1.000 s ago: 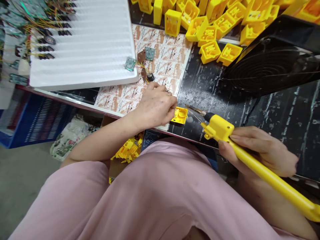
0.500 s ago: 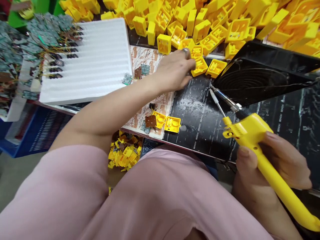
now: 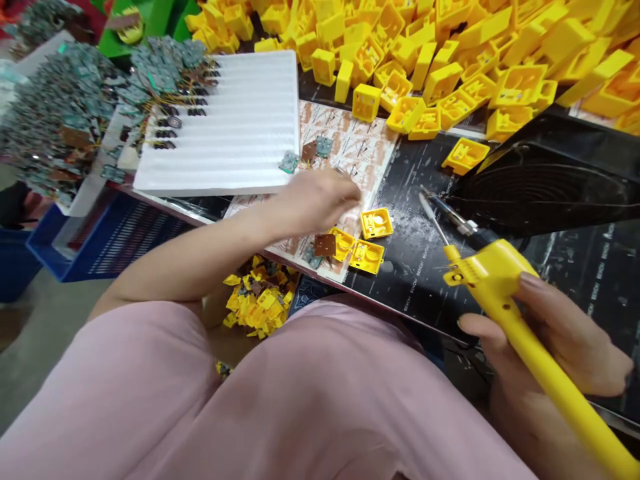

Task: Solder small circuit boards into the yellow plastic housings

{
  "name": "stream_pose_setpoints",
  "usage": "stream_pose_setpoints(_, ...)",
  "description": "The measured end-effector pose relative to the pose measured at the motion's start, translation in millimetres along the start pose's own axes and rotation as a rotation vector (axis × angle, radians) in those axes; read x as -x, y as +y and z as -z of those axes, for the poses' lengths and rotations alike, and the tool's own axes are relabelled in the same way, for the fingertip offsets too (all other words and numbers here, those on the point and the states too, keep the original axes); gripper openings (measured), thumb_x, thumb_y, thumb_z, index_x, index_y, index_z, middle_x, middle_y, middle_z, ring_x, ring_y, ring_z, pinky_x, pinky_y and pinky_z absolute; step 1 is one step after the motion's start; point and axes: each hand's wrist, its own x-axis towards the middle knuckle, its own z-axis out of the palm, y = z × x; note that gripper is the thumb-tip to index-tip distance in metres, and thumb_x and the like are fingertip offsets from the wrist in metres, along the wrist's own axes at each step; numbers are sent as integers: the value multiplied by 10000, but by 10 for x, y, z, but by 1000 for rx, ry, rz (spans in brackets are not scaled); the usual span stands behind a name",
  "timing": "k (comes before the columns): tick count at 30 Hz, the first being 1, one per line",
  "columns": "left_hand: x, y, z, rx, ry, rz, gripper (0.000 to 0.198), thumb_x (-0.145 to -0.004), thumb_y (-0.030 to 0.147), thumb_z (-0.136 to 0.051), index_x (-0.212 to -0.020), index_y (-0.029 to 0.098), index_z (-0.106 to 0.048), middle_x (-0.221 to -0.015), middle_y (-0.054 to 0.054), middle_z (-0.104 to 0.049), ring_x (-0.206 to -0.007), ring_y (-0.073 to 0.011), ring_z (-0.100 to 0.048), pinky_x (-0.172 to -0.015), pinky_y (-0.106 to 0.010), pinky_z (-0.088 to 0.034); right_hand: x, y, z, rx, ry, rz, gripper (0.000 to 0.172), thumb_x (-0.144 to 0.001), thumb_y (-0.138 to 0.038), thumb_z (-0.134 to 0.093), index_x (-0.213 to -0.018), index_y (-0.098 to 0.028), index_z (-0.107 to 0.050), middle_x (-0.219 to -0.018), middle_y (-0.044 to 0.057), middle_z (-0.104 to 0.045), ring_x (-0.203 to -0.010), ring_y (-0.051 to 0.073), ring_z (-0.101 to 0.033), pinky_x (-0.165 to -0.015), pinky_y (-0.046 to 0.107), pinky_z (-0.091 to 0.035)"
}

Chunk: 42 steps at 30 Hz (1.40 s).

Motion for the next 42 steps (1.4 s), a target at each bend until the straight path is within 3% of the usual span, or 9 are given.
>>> stream_pose_setpoints(3, 96, -530, 104, -44, 139, 197, 338, -944, 294, -450, -1076, 243, -757, -1097, -79, -727, -1035, -262, -645, -910, -417, -488, -311, -149, -73, -18, -178, 115, 440, -936, -250, -681, -1365, -264, -585, -732, -32, -705, -566, 127, -657, -616, 221, -536)
stream_pose_setpoints(6, 87, -945, 129, -76, 125, 199, 351, -871, 296, -503, -1110, 267, -758, -1184, -78, -695, -1107, -289, -616, -1002, -451, -450, -573, -216, -233, 15, -299, 141, 230, -958, -216, -642, -1175, -289, -653, -744, -35, -711, -580, 121, -663, -573, 218, -491)
stream_pose_setpoints(12, -55, -1254, 38, -57, -48, 96, 451, -713, 304, -604, -1142, 262, -734, -1173, -61, -674, -1139, -300, -590, -1025, -434, -450, -899, -29, -757, -175, -561, 162, 409, -917, -319, -659, -1309, -273, -553, -1155, 68, -722, -1006, 244, -710, -860, 364, -574)
stream_pose_setpoints(18, -116, -1133, 148, -44, -23, 199, 282, -719, 317, -584, -943, 247, -740, -1005, -47, -648, -1145, -317, -588, -1012, -455, -446, -955, -17, -920, -180, -541, 8, 390, -930, -400, -638, -1288, -267, -558, -1053, 50, -726, -857, 211, -705, -775, 337, -567)
stream_pose_setpoints(23, -29, -874, 260, -47, 24, 259, 246, -735, 307, -530, -872, 221, -715, -779, -11, -629, -887, -239, -664, -863, -403, -490, -887, -111, -984, -158, -495, -1, 459, -914, -435, -669, -1310, -242, -541, -1050, 68, -714, -860, 220, -703, -754, 344, -574)
stream_pose_setpoints(30, 2, -603, 432, 481, 199, 107, 348, -847, 375, -580, -1131, 207, -689, -1026, -53, -757, -839, -176, -619, -783, -398, -508, -827, -164, -1022, -169, -516, -30, 445, -914, -381, -663, -1322, -265, -527, -1078, 57, -716, -761, 171, -690, -709, 305, -579)
stream_pose_setpoints(34, -74, -494, 201, 561, 16, 3, 521, -849, 231, -534, -1357, 134, -604, -1101, -70, -775, -914, -158, -659, -826, -339, -532, -788, -147, -957, -133, -507, -37, 493, -891, -373, -699, -1338, -259, -525, -1120, 75, -721, -896, 220, -727, -755, 322, -590)
stream_pose_setpoints(37, -116, -412, -74, 444, -118, -53, 503, -835, 159, -489, -1305, 177, -666, -1036, -34, -796, -929, -153, -709, -839, -294, -535, -710, -188, -850, -179, -471, -57, 531, -883, -367, -727, -1359, -271, -511, -1170, 70, -719, -934, 227, -740, -777, 324, -600)
stream_pose_setpoints(42, -128, -262, -221, 361, -191, -69, 340, -896, 215, -531, -1151, 233, -754, -1151, -30, -781, -1050, -166, -722, -920, -289, -519, -552, -309, -573, -155, -120, -84, 403, -862, -236, -763, -1229, -341, -635, -986, -14, -766, -793, 192, -746, -761, 314, -619)
